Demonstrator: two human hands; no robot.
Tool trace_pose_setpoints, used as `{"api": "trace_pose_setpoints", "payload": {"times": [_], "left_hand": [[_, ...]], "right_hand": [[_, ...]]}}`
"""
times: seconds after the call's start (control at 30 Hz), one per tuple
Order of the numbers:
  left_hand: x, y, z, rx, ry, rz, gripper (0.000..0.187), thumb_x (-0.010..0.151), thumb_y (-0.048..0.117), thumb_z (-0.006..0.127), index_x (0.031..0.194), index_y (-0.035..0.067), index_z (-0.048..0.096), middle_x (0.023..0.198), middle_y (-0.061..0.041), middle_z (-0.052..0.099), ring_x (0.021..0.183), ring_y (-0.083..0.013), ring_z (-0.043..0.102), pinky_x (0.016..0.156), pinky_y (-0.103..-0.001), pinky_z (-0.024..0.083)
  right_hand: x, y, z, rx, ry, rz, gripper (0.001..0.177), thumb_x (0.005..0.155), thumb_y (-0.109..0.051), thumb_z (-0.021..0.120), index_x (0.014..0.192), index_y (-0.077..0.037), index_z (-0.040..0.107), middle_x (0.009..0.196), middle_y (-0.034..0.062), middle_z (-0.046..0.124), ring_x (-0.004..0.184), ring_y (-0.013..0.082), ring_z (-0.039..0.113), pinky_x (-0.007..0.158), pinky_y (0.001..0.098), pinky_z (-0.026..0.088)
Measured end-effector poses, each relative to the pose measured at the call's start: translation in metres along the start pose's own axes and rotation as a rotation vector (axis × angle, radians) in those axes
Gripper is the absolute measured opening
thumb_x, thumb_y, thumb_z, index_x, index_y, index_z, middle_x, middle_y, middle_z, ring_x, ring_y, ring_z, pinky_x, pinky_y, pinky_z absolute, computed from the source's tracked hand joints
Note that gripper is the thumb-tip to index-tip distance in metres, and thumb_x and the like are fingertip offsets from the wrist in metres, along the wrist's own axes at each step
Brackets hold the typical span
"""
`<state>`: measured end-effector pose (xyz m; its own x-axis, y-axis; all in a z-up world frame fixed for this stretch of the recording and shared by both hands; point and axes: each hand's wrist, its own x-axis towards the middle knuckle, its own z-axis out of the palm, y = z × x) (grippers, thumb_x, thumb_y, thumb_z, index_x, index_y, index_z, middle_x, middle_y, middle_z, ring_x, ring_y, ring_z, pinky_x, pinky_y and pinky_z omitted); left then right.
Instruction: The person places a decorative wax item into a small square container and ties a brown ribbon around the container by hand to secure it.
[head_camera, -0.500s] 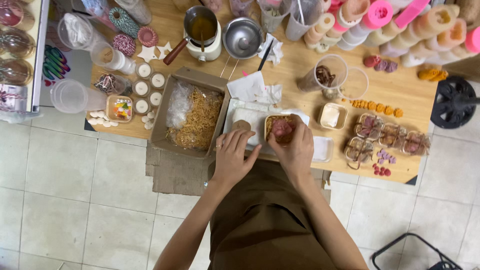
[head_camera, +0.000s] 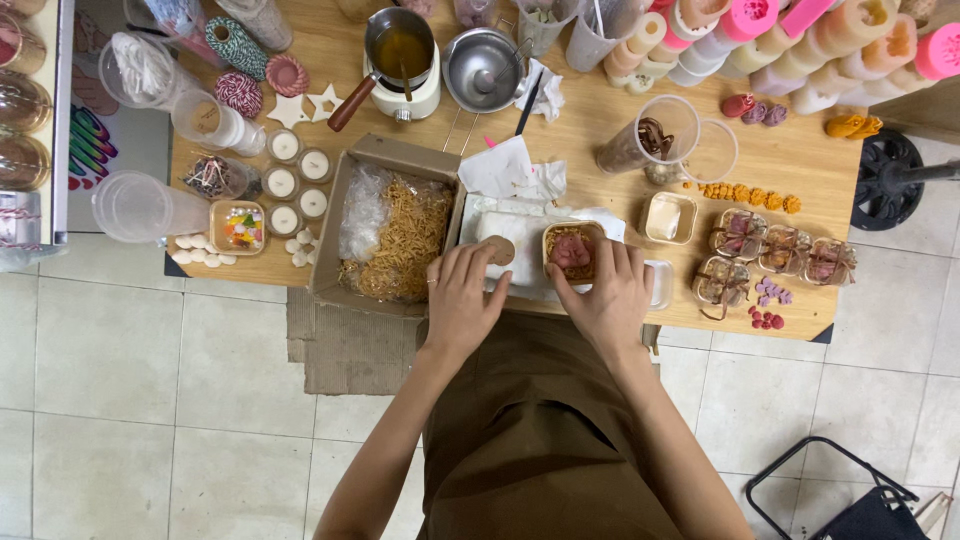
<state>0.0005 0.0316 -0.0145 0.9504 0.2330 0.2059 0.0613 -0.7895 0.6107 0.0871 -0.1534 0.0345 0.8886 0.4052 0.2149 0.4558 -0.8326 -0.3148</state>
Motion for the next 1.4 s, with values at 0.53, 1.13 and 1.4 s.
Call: {"api": "trace_pose_setpoints", "payload": {"times": [0.53, 1.13, 1.4], "left_hand": [[0.014, -0.019, -0.003, 0.054, -0.151, 0.019, 0.057, 0.088, 0.024, 0.076, 0.138, 0.005, 0.056, 0.133, -0.011, 0.057, 0.132, -0.0292, 0.048, 0.108, -0.048, 0.033], [0.042, 0.074, -0.006, -0.074, -0.06, 0.055, 0.034, 0.095, 0.02, 0.069, 0.127, 0.009, 0.064, 0.126, -0.008, 0.063, 0.127, -0.0267, 0.056, 0.109, -0.044, 0.038], [0.049, 0.133, 0.023, -0.035, -0.057, -0.078, 0.034, 0.094, 0.018, 0.068, 0.127, 0.01, 0.066, 0.128, -0.006, 0.064, 0.127, -0.0261, 0.055, 0.107, -0.043, 0.038]], "right_hand": [[-0.004, 0.005, -0.001, 0.009, 0.093, 0.022, 0.045, 0.084, -0.029, 0.082, 0.125, -0.012, 0.075, 0.122, 0.0118, 0.062, 0.111, 0.0287, 0.057, 0.09, 0.0429, 0.045], [0.131, 0.256, -0.019, 0.312, -0.169, 0.111, 0.014, 0.094, -0.011, 0.076, 0.105, -0.003, 0.078, 0.098, 0.0174, 0.076, 0.083, 0.0287, 0.075, 0.076, 0.0368, 0.059], [0.167, 0.311, 0.134, 0.108, -0.693, -0.083, 0.025, 0.078, -0.013, 0.072, 0.101, -0.014, 0.082, 0.101, 0.0195, 0.074, 0.098, 0.0359, 0.069, 0.091, 0.0433, 0.054]]}}
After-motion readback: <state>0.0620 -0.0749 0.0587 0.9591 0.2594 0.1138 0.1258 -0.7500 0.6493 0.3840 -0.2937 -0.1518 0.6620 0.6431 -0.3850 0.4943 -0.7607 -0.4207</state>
